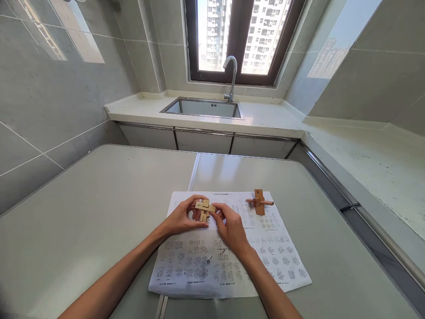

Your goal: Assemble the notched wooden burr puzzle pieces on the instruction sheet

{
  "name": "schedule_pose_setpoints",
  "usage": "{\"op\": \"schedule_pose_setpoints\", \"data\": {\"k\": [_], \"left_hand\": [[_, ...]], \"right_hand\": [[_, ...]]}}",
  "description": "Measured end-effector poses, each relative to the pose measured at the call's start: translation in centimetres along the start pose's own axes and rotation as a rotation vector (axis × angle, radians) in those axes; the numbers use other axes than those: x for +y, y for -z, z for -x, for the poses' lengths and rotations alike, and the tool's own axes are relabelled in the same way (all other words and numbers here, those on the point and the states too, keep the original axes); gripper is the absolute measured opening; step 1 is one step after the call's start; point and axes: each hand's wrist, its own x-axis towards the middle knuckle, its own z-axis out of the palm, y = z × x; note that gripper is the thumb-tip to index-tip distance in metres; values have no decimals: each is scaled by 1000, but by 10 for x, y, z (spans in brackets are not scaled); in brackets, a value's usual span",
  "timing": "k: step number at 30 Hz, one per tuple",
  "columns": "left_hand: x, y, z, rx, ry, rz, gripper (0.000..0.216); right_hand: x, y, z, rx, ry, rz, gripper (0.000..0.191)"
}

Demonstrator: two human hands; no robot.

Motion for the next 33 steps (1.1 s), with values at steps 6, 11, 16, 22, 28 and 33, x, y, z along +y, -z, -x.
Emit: {"op": "schedule_pose_setpoints", "data": {"k": [6, 11, 16, 22, 28, 33], "left_hand": [[-2, -1, -1, 84, 3, -23, 42], [-5, -2, -2, 116, -11, -47, 40], [-8, -3, -2, 149, 5, -80, 37], [-3, -3, -2, 119, 10, -66, 35], [3, -2, 1, 11, -3, -47, 66], [2, -2, 1, 25, 23, -65, 63]], "right_hand": [[0, -1, 0, -15, -10, -5, 25], [3, -5, 0, -35, -4, -28, 24], [5, -7, 1, -66, -29, -92, 27], [1, -6, -2, -68, -65, -123, 28], [2, -6, -3, -34, -95, -120, 26], [2, -5, -2, -25, -93, -125, 25]]}}
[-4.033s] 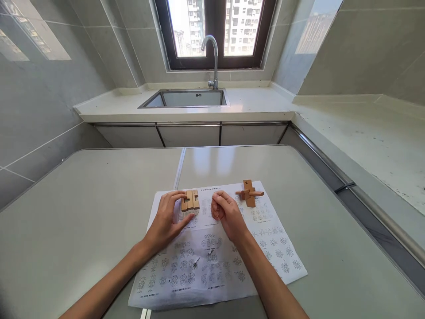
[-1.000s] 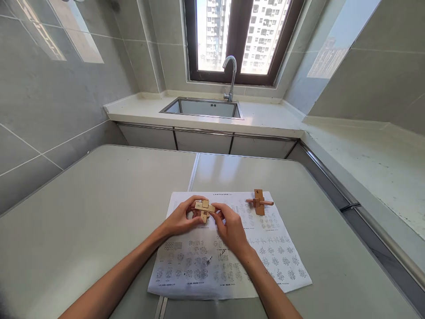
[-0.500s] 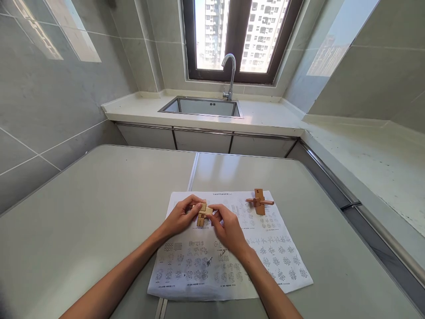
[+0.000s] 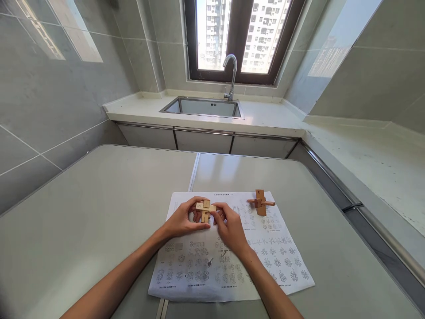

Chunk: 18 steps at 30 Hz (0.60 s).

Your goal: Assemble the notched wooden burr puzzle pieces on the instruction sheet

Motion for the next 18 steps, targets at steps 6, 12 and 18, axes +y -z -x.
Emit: {"op": "schedule_pose_setpoints", "data": {"k": [6, 12, 18], "left_hand": [[0, -1, -1, 10, 15, -27, 60], [0, -1, -1, 17, -23, -81, 59], [-4, -1, -2, 29, -32, -60, 60]], "right_hand": [[-2, 0, 0, 5, 28, 26, 24], [0, -1, 0, -15, -6, 11, 29], [-1, -1, -1, -3, 37, 0, 26]]}}
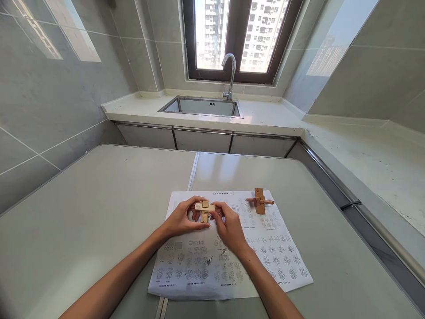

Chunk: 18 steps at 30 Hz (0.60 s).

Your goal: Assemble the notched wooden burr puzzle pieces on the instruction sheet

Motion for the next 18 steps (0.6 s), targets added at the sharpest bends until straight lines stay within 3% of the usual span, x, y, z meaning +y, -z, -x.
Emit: {"op": "schedule_pose_setpoints", "data": {"k": [18], "left_hand": [[3, 1, 1, -15, 16, 21, 60]], "right_hand": [[-2, 0, 1, 4, -5, 8, 24]]}}
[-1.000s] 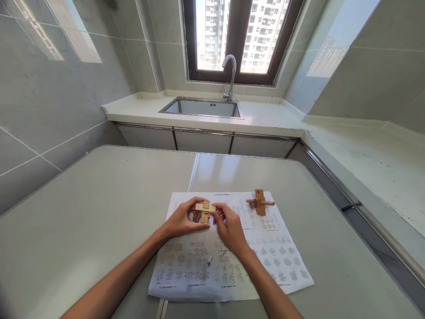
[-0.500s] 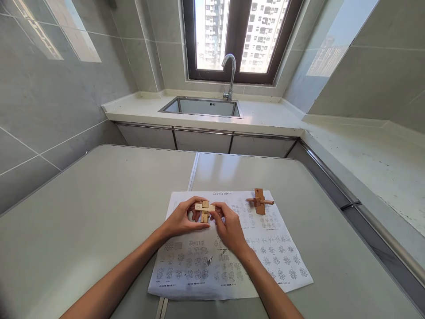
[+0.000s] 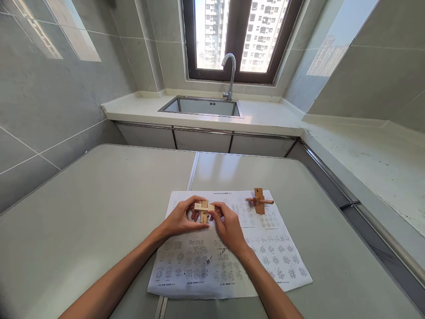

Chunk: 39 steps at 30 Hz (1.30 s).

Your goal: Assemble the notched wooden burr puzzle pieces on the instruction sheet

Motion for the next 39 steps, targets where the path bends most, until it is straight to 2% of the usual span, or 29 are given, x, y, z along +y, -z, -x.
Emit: {"op": "schedule_pose_setpoints", "data": {"k": [12, 19, 23, 29, 39], "left_hand": [[-1, -1, -1, 51, 30, 56, 59], [-14, 0, -7, 223, 68, 211, 65], [-17, 0, -9, 273, 101, 303, 69], [-18, -1, -9, 262, 76, 282, 73], [-15, -2, -6, 227, 60, 171, 74]], "right_hand": [[2, -1, -1, 19, -58, 5, 34], [3, -3, -2, 52, -23, 13, 29], [6, -3, 0, -33, 71, 139, 25], [10, -4, 2, -122, 191, 278, 29], [9, -4, 1, -59, 130, 281, 11]]}}
